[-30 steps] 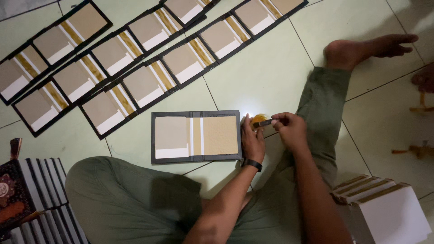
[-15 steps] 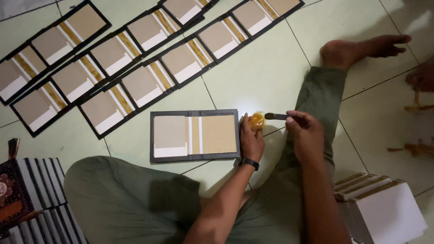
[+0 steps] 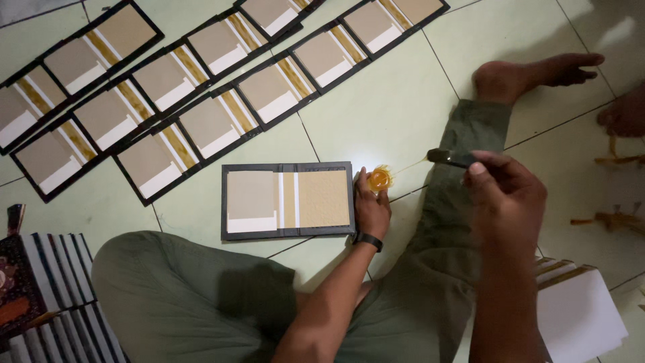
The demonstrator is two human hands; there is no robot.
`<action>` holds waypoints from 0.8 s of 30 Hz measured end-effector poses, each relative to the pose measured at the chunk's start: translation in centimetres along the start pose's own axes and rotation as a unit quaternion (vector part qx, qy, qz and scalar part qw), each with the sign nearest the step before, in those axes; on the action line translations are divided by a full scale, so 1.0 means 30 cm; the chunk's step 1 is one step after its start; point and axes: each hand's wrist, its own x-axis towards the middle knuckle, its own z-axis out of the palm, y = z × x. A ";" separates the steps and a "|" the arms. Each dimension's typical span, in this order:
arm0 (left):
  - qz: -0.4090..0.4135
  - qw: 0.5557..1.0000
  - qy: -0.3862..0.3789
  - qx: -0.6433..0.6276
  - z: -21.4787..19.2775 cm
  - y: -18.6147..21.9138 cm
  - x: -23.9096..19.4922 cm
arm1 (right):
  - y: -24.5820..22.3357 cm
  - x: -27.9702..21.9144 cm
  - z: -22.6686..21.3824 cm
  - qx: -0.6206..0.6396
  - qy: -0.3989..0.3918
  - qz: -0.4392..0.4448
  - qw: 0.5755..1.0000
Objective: The person sits on the floor and applies a yellow substance to the center of a black rectangular frame using a brush. They repeatedly dip the brush into a small container and spread the substance along the frame's center line.
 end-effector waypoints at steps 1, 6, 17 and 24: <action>-0.011 1.000 -0.004 -0.005 0.000 -0.001 -0.002 | -0.014 -0.001 -0.005 0.016 0.003 -0.004 1.000; -0.022 1.000 -0.004 -0.009 -0.017 0.031 0.001 | -0.029 -0.001 -0.008 0.008 0.003 -0.024 1.000; -0.009 1.000 0.010 -0.013 -0.020 0.045 0.007 | 0.357 0.004 0.141 0.026 0.038 0.084 0.995; -0.029 1.000 0.003 0.009 -0.022 0.044 0.015 | 0.560 0.028 0.238 0.076 0.048 0.196 0.977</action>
